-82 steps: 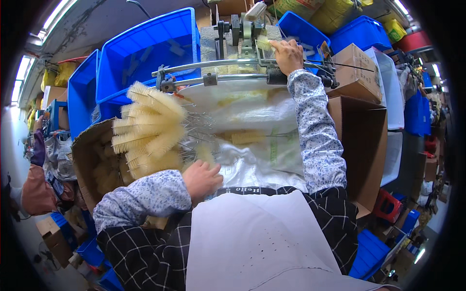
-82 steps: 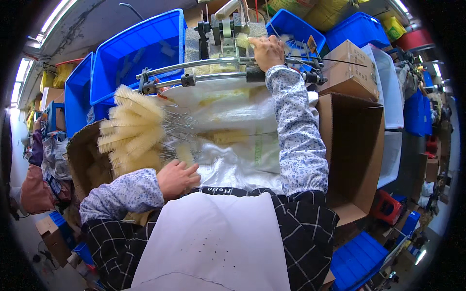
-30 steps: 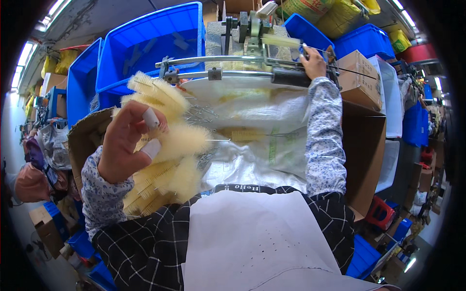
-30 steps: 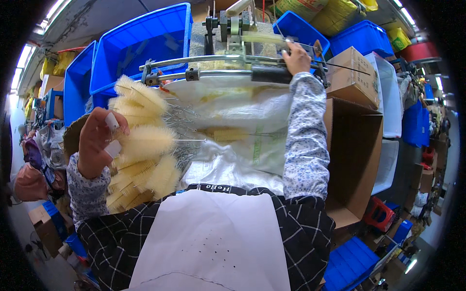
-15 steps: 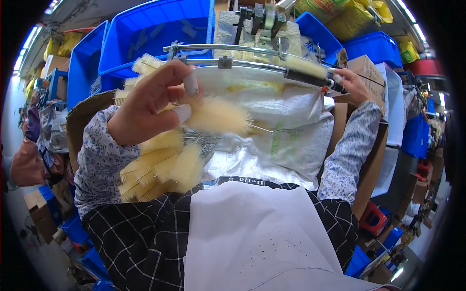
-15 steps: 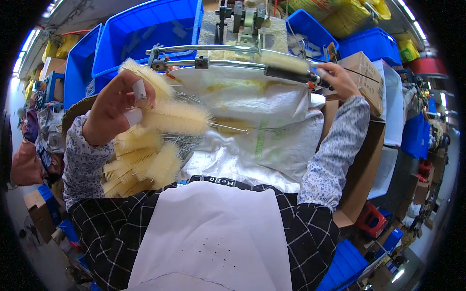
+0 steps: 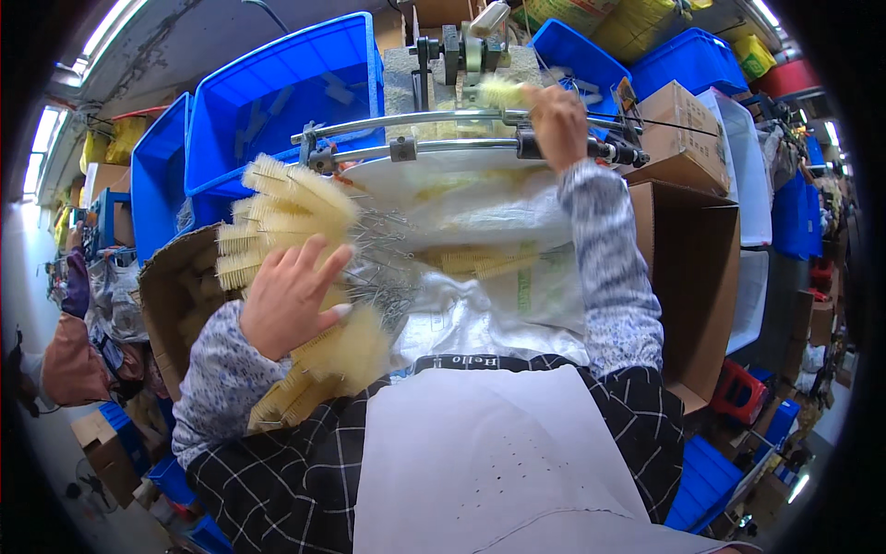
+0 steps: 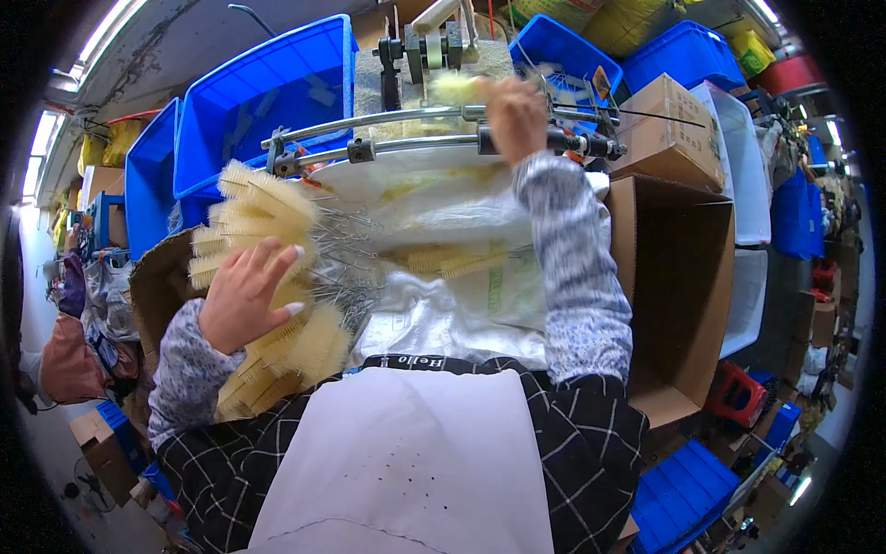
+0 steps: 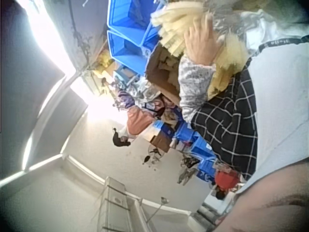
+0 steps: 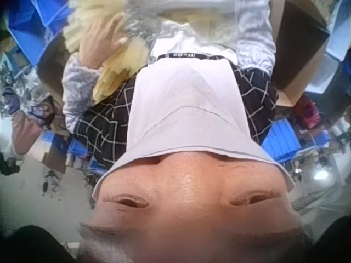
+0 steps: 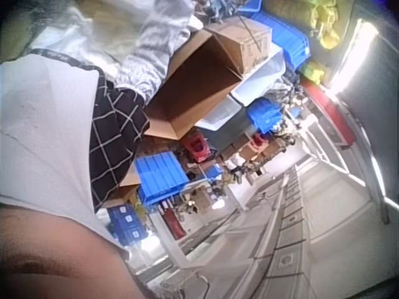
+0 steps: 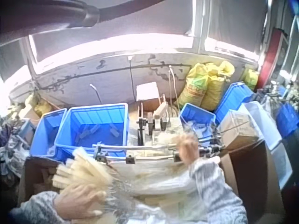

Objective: The worker is inserting wire-bristle brush components into a specialized industrial machine for assembly and then sorting the finished products into boxes.

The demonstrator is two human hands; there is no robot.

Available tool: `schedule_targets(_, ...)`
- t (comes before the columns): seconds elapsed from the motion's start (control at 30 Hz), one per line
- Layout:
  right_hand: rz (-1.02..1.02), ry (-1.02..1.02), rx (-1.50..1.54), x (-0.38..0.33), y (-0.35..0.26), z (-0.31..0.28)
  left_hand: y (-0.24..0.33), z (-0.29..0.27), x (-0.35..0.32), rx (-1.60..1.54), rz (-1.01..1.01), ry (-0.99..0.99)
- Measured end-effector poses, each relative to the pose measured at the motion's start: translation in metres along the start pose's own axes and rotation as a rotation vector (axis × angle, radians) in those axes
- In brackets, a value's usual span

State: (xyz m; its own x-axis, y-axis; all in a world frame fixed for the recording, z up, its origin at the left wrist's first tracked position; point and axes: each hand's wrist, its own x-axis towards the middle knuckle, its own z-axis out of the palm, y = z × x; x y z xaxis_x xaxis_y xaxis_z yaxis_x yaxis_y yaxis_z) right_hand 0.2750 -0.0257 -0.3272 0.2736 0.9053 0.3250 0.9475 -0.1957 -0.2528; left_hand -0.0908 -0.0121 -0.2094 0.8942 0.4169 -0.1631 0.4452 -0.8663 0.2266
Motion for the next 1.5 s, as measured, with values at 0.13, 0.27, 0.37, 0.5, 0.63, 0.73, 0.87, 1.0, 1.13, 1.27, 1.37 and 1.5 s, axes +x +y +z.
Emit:
schedule_targets(0.13,0.075,0.143,-0.159,0.016,0.035,0.033,-0.010,0.017,-0.017,0.276,-0.115,-0.110)
schedule_targets(0.27,0.065,0.140,-0.167,0.022,0.038,0.035,-0.021,0.016,-0.023,0.152,-0.166,-0.133)
schedule_targets(0.37,0.080,0.147,-0.173,0.022,0.036,0.034,-0.023,0.008,-0.024,0.032,-0.121,-0.126)
schedule_targets(0.5,0.078,0.113,-0.161,0.021,0.037,0.033,-0.018,-0.012,-0.023,-0.223,-0.088,-0.047)
schedule_targets(0.63,0.080,0.051,-0.106,0.020,0.039,0.036,-0.010,-0.044,-0.024,-0.409,-0.158,0.027)
schedule_targets(0.73,0.148,0.082,-0.113,0.020,0.043,0.038,-0.013,-0.060,-0.031,-0.411,-0.168,0.026)
schedule_targets(0.87,0.117,0.069,-0.075,0.022,0.045,0.040,-0.016,-0.068,-0.041,-0.500,-0.175,0.070)
schedule_targets(1.0,0.140,0.018,-0.021,0.025,0.051,0.047,-0.023,-0.068,-0.044,-0.587,-0.026,0.112)
schedule_targets(1.13,0.043,0.048,-0.149,0.034,0.056,0.047,-0.017,-0.064,-0.032,-0.603,0.069,0.138)
schedule_targets(1.27,-0.071,0.070,-0.089,0.049,0.071,0.062,-0.006,-0.071,-0.012,-0.556,0.152,0.005)
schedule_targets(1.37,-0.062,0.026,-0.197,0.048,0.076,0.057,-0.003,-0.071,-0.003,-0.564,0.201,-0.021)
schedule_targets(1.5,0.174,0.007,-0.348,0.023,0.088,0.032,-0.012,-0.067,-0.003,-0.564,0.216,-0.009)
